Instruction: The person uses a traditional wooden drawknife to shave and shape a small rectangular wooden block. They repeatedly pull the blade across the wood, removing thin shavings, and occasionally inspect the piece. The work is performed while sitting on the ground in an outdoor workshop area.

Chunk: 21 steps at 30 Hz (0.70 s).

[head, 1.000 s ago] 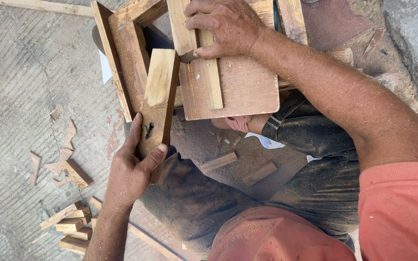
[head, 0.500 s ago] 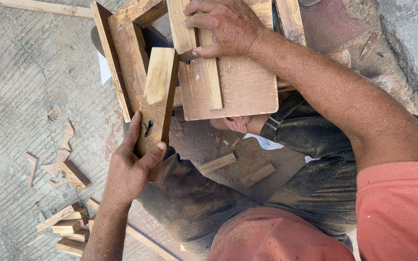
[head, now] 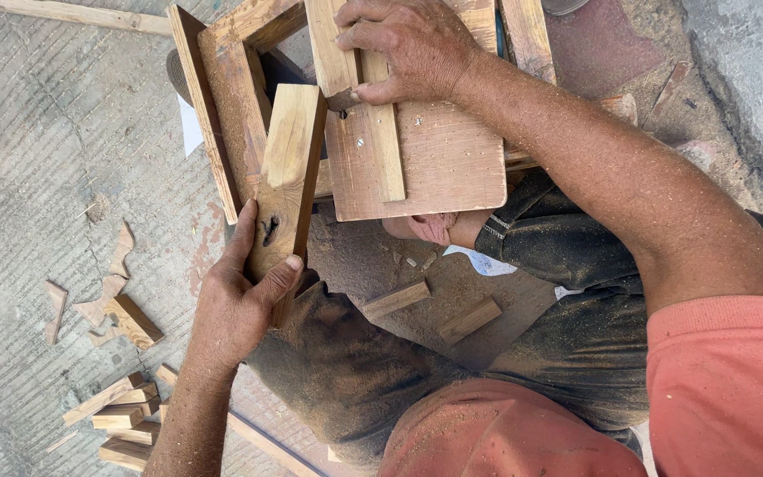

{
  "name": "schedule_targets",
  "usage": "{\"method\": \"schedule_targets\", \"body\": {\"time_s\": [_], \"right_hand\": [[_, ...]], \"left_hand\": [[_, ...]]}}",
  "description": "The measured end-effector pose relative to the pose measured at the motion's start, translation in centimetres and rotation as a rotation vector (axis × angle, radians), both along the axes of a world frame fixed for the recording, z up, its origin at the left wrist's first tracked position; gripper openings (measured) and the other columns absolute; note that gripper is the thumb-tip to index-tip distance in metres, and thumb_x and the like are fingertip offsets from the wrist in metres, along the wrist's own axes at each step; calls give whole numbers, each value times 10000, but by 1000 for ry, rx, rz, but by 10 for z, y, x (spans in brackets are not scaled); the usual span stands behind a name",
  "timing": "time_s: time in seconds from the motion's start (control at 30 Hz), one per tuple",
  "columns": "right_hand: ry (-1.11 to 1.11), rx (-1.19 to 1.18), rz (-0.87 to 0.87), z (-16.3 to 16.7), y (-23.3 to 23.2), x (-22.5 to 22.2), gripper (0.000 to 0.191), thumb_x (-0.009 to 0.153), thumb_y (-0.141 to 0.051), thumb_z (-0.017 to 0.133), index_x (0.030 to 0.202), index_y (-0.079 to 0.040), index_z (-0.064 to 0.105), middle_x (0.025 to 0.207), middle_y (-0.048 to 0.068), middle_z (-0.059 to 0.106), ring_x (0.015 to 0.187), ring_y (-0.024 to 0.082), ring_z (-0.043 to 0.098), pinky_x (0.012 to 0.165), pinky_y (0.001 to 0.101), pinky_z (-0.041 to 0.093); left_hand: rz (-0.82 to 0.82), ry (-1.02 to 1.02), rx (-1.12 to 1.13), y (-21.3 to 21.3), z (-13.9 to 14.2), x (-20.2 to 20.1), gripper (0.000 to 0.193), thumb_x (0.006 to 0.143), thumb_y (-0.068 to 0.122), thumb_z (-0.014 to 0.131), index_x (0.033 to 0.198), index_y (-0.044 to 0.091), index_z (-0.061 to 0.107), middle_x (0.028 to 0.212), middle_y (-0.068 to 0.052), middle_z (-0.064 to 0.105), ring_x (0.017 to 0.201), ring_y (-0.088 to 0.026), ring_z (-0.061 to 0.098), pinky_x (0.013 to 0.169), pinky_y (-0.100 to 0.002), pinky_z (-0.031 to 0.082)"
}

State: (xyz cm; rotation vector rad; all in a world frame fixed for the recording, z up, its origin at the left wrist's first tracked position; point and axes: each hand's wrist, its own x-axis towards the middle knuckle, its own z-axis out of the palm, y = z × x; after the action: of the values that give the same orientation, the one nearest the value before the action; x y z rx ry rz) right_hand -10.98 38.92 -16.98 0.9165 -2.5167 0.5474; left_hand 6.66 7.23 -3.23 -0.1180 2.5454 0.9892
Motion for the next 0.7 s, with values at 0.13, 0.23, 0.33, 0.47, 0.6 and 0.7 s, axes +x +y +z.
{"method": "schedule_targets", "body": {"time_s": [0.13,0.23,0.33,0.47,0.6,0.7], "right_hand": [[3,0,-9,-2,-1,-3,559,828,-446,896,1270,-135,749,1390,6,638,1207,224,647,973,443,549],[17,0,-22,-4,-2,-3,558,815,-453,899,1259,-148,752,1373,6,640,1200,226,644,954,445,551],[-4,-8,-18,-5,0,-4,554,838,-453,905,1271,-148,744,1389,1,637,1223,223,635,983,448,547],[4,-11,-17,-6,0,-7,577,847,-474,911,1291,-148,736,1397,11,633,1240,226,621,995,457,533],[-18,-8,-35,-9,-1,-13,587,856,-495,911,1297,-152,729,1393,11,634,1229,228,621,986,459,525],[-10,-3,-49,-11,-1,-20,585,865,-494,906,1309,-159,724,1393,6,637,1233,228,626,982,455,531]], "left_hand": [[-2,0,-23,2,2,-2,929,834,369,770,1613,117,331,1315,-231,685,1189,-276,704,1000,-409,538],[39,-80,-113,1,3,-4,935,822,393,765,1624,169,341,1253,-220,725,1113,-278,747,977,-408,569],[-11,-8,-82,1,3,-7,937,825,397,774,1611,129,340,1257,-228,716,1126,-284,738,979,-415,560],[-46,21,-111,-1,3,-11,929,836,400,781,1612,129,349,1288,-229,698,1160,-293,711,993,-418,539],[-58,51,-67,0,2,-15,923,840,392,766,1612,113,347,1313,-228,690,1187,-296,703,1007,-414,530],[-60,44,-73,2,4,-22,904,858,390,757,1613,115,344,1328,-234,678,1199,-294,692,1017,-408,521]]}}
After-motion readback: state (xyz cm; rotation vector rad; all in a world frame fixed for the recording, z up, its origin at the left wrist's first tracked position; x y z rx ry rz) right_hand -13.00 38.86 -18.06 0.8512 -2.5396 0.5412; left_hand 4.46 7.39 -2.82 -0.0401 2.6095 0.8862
